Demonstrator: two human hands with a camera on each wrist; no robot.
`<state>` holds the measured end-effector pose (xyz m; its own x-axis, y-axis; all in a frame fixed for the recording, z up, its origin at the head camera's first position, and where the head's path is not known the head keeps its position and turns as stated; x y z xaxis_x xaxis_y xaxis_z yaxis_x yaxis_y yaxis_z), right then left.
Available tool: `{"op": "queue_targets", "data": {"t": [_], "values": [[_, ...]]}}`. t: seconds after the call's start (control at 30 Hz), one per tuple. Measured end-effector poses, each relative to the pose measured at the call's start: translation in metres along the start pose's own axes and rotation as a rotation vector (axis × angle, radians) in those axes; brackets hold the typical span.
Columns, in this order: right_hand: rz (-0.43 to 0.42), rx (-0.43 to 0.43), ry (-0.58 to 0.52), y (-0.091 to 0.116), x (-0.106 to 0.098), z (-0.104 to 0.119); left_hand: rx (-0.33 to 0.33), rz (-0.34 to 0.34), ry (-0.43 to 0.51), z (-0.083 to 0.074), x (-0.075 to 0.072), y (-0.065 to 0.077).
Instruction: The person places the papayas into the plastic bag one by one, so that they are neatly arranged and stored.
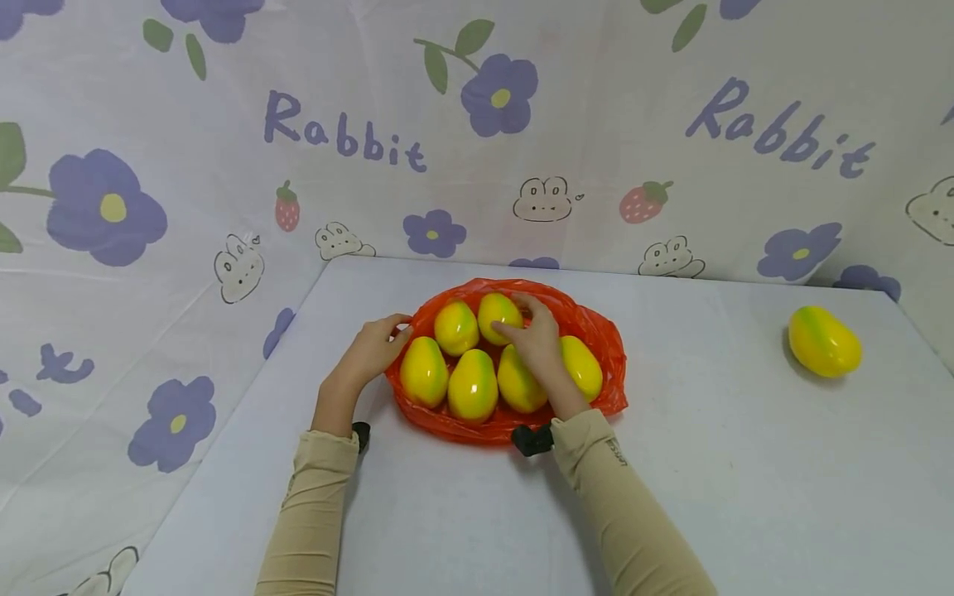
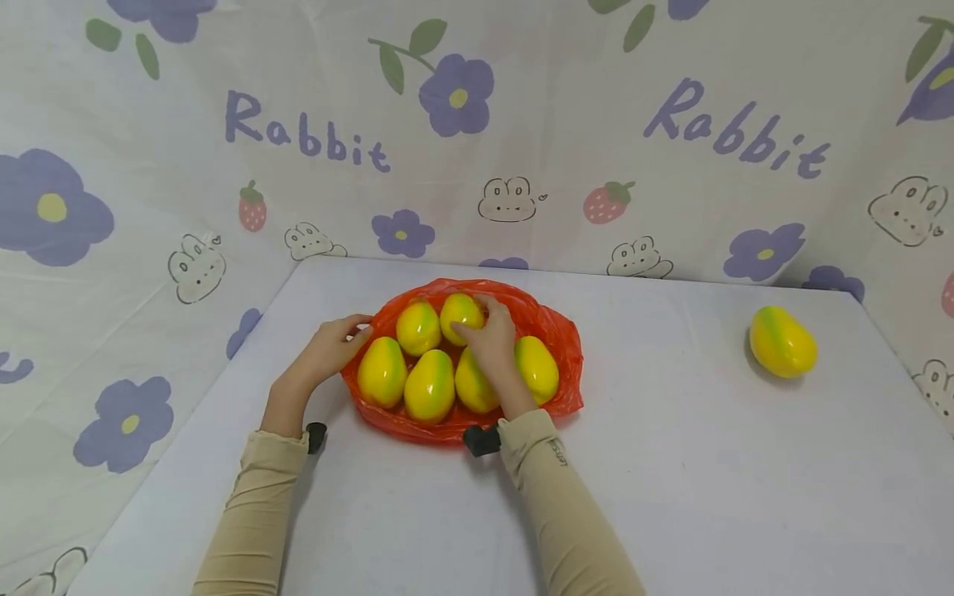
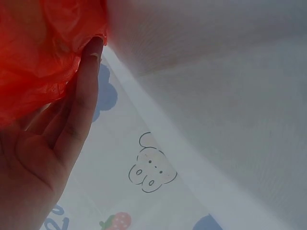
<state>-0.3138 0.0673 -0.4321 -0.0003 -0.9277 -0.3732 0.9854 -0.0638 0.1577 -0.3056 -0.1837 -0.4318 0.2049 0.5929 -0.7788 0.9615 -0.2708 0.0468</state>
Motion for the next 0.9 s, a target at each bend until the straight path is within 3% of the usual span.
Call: {"op": "queue_targets", "data": {"t": [0.17, 0.4, 0.63, 0.9], "values": [[0.011, 0.03, 0.05, -0.001, 0.001, -0.002, 0.003, 0.001, -0.001, 0.002, 0.001, 0.0], [0.002, 0.018, 0.035, 0.001, -0.003, -0.003, 0.026, -0.008, -0.011, 0.003, 0.002, 0.0], [0.004, 0.027, 0.027, 0.004, -0.013, -0.004, -0.001, 0.008, 0.005, 0.003, 0.003, 0.002], [0.019, 0.0, -0.114, 0.01, -0.034, 0.0, 0.014, -0.002, -0.012, 0.001, 0.002, 0.0]]}}
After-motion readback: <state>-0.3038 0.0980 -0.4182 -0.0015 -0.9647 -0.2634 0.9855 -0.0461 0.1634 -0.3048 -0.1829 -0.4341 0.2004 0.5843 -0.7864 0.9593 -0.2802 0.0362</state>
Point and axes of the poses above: each hand's wrist, its own y-axis away from the middle knuckle, its own x-axis out of the palm, z = x × y, the point moved 3 cm from there along -y, towards the middle knuckle, and after that the axes turned 8 degrees about x, right-handed, at the moved point
